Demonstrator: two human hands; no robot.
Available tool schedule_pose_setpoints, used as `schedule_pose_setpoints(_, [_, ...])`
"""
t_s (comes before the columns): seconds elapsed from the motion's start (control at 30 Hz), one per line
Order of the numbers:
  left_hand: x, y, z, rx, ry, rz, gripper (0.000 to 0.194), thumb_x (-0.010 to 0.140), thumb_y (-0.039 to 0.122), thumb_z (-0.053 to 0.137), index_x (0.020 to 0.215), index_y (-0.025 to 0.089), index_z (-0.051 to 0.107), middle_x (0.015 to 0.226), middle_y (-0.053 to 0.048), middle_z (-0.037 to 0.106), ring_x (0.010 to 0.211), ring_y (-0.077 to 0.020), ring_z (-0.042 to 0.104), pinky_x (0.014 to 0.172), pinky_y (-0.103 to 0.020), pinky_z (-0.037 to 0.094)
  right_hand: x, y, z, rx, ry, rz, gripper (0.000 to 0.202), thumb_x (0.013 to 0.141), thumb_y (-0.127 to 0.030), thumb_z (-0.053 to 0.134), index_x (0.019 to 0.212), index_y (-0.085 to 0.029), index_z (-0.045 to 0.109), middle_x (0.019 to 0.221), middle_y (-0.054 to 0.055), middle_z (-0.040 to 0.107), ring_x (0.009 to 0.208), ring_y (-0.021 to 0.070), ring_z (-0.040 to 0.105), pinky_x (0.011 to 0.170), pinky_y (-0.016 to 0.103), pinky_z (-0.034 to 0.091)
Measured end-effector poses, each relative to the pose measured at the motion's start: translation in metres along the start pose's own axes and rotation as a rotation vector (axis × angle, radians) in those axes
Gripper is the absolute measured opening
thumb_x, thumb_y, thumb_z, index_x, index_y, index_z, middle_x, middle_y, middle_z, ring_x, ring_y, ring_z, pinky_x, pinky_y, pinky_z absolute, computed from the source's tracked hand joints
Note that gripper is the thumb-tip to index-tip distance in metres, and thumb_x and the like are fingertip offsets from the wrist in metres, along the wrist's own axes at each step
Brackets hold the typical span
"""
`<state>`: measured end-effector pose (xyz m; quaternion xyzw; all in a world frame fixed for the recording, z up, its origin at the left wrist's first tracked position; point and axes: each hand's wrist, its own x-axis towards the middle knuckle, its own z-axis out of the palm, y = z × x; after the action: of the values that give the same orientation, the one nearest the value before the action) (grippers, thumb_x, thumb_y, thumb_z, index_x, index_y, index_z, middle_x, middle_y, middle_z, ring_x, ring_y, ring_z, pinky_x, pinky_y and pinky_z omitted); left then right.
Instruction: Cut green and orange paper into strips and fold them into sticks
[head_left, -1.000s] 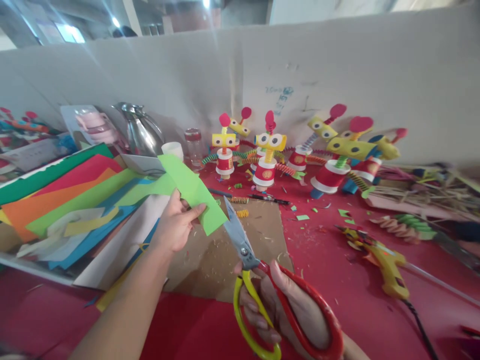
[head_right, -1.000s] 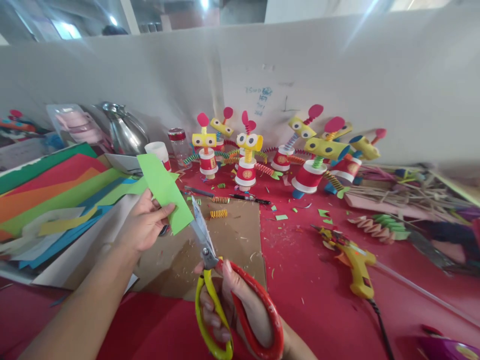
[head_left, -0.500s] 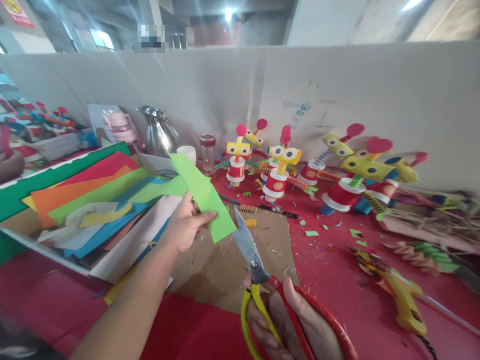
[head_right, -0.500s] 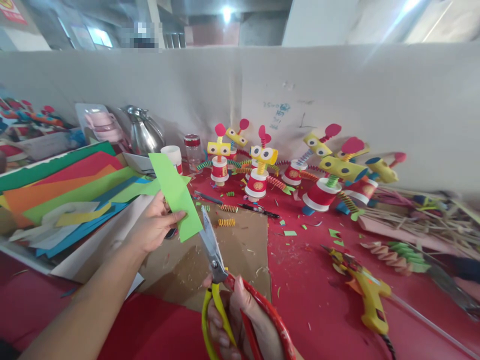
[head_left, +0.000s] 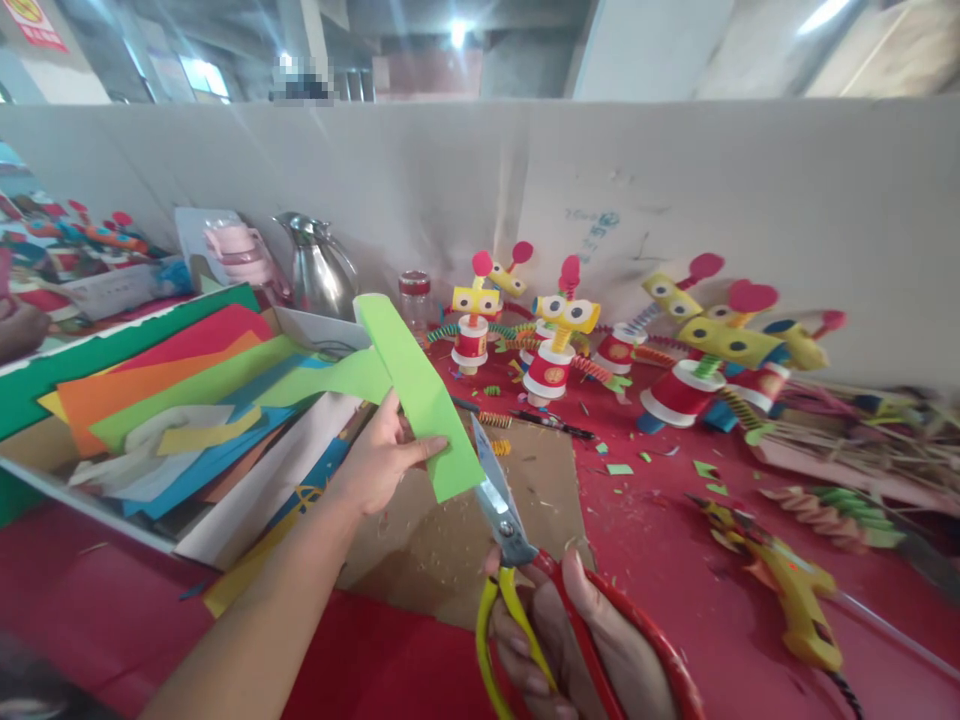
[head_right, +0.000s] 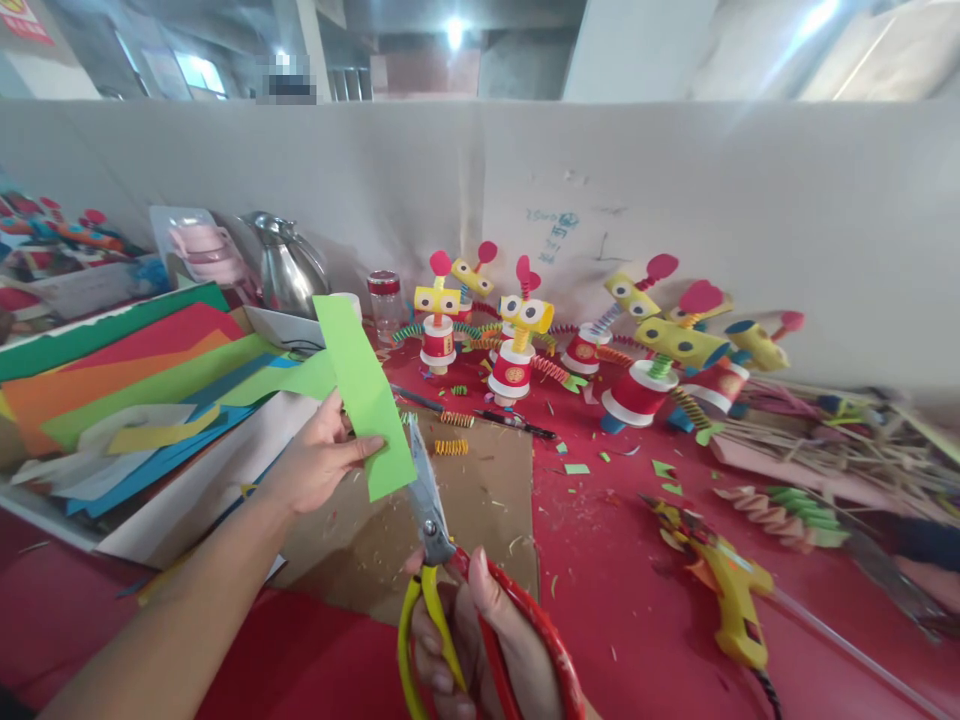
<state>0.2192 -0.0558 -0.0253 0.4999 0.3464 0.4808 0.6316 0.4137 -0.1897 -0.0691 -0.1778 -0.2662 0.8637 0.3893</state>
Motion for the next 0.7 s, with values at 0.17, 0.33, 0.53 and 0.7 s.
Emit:
schedule_pose_setpoints(0.17, [0.002,0.001,-0.005,-0.041,0.025,0.042,0.055,0.067,0.018,0.082,0.112,0.021,0.05,0.092,-0.003,0.071,0.072,-0.016,0.067,0.058,-0.024,0.053,-0.002,-0.001,-0.001,0.004,0.002,-0.018,0.062,0.084,-0.074,0.044,0.116,-0.022,0.048,0.075,0.0,0.048,0.054,0.0086,0.037,0.037,0.015,0.024])
schedule_pose_setpoints(0.33, [-0.003,0.001,0.002,-0.061,-0.014,0.019,0.056,0.067,0.017,0.082,0.112,0.021,0.05,0.096,-0.005,0.071,0.073,-0.0176,0.068,0.059,-0.026,0.054,-0.003,-0.002,0.0,0.007,0.003,-0.014,0.062,0.084,-0.075,0.042,0.113,-0.021,0.049,0.076,0.0,0.048,0.055,0.0084,0.038,0.038,0.016,0.025])
schedule_pose_setpoints(0.53, [-0.004,-0.002,0.007,-0.07,-0.056,0.008,0.058,0.067,0.017,0.082,0.115,0.022,0.05,0.101,-0.006,0.071,0.082,-0.0215,0.07,0.063,-0.028,0.056,-0.007,-0.007,0.003,0.01,0.032,0.001,0.064,0.083,-0.076,0.042,0.115,-0.022,0.049,0.078,0.001,0.05,0.057,0.0086,0.039,0.039,0.015,0.025])
schedule_pose_setpoints(0.7, [-0.002,-0.005,0.005,-0.189,-0.032,0.02,0.056,0.068,0.011,0.079,0.117,0.024,0.055,0.101,-0.002,0.072,0.09,-0.0182,0.069,0.075,-0.027,0.056,-0.007,-0.005,0.003,-0.03,0.076,-0.023,0.066,0.082,-0.077,0.046,0.119,-0.023,0.047,0.075,0.0,0.05,0.055,0.0088,0.039,0.038,0.016,0.025])
